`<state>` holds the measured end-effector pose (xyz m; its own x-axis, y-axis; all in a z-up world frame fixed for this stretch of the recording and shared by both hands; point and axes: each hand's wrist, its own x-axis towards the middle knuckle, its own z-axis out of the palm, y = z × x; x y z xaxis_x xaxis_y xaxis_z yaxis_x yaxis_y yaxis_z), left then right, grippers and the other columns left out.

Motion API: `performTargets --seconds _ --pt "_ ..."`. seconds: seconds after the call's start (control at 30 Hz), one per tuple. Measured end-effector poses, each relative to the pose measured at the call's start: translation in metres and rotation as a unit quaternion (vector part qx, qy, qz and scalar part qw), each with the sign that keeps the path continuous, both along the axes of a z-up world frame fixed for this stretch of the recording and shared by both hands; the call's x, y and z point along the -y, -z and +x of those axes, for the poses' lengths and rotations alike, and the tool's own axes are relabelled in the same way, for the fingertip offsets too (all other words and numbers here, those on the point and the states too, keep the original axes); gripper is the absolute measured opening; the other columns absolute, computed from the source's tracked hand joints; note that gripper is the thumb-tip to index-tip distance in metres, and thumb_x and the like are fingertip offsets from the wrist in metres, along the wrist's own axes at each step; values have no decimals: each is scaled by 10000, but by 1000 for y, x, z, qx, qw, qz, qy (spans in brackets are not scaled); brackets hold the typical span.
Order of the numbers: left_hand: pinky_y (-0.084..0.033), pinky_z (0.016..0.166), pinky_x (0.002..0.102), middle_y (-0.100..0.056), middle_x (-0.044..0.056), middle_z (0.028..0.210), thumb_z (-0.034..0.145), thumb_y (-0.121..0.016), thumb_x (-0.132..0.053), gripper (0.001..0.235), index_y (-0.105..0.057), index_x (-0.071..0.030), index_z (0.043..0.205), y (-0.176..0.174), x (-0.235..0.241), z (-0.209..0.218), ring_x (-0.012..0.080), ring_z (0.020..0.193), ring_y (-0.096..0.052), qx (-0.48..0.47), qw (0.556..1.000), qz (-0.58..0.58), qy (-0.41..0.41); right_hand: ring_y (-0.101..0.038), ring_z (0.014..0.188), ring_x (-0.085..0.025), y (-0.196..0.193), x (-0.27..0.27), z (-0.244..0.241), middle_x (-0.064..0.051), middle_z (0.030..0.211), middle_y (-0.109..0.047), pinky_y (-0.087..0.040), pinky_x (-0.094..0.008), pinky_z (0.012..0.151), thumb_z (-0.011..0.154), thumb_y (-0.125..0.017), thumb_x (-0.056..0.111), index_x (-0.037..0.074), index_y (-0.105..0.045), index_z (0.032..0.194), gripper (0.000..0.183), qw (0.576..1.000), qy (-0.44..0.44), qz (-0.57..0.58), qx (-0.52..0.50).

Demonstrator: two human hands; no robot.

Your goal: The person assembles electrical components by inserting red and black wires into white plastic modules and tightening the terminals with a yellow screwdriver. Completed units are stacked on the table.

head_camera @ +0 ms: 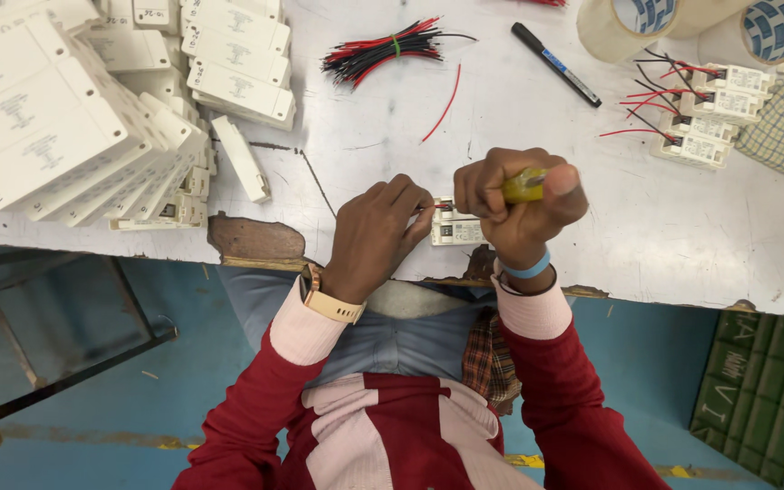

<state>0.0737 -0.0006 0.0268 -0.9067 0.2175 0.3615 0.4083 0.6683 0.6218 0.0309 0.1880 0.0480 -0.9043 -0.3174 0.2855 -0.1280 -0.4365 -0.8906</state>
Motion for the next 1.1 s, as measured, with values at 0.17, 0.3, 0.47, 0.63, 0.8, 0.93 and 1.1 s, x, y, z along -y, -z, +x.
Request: performTargets --seconds 0.17,0.3,0.47,0.63,0.8,0.93,1.1 --pt "-493 589 350 -636 27 882 874 -796 -170 165 -665 -91 935 1 1 0 201 719 -636 0 1000 -4 5 -243 412 -138 0 -1 -2 -14 467 -257 -208 -298 426 978 -311 837 60 -355 610 861 1000 -11 -9 10" --pt "-485 582 356 -621 38 865 876 -793 -172 161 -664 -85 916 4 0 -1 209 700 -623 1 1000 -16 12 -243 396 -139 3 -5 -4 -7 462 -254 -211 -298 415 972 -305 837 63 -362 603 860 1000 -11 -17 8" --pt "-474 573 347 -614 39 865 886 -782 -175 152 -659 -88 901 15 -7 -4 206 691 -611 -15 999 -45 9 -241 387 -140 10 -9 -7 -3 456 -261 -211 -291 407 965 -301 833 61 -382 623 848 999 -18 -37 16" --pt "-465 613 354 -604 46 899 894 -738 -158 132 -642 -75 931 22 -7 -2 209 743 -604 -56 994 -85 25 -245 382 -131 17 -9 -6 -5 461 -267 -217 -284 396 965 -295 821 76 -380 621 825 999 2 -45 2" --pt "-461 665 367 -621 29 957 862 -681 -94 157 -689 -97 1019 17 -1 5 214 798 -607 -44 990 -130 21 -252 379 -116 12 1 -2 15 469 -279 -245 -294 397 1013 -289 792 86 -404 628 812 996 67 -53 3" --pt "-440 803 414 -632 46 1073 858 -684 -75 218 -737 -121 1063 13 1 16 246 951 -597 -48 995 -90 -4 -318 420 -103 -13 -16 7 -5 527 -393 -266 -260 407 1048 -411 726 94 -467 693 727 990 134 -13 -36" --pt "-385 967 505 -632 71 1191 868 -750 -134 172 -740 -120 1039 13 -1 12 289 1154 -566 -84 994 -67 -16 -542 575 -174 -27 -30 21 -18 661 -572 -433 -309 523 840 -899 345 25 -635 795 417 855 214 454 -132"
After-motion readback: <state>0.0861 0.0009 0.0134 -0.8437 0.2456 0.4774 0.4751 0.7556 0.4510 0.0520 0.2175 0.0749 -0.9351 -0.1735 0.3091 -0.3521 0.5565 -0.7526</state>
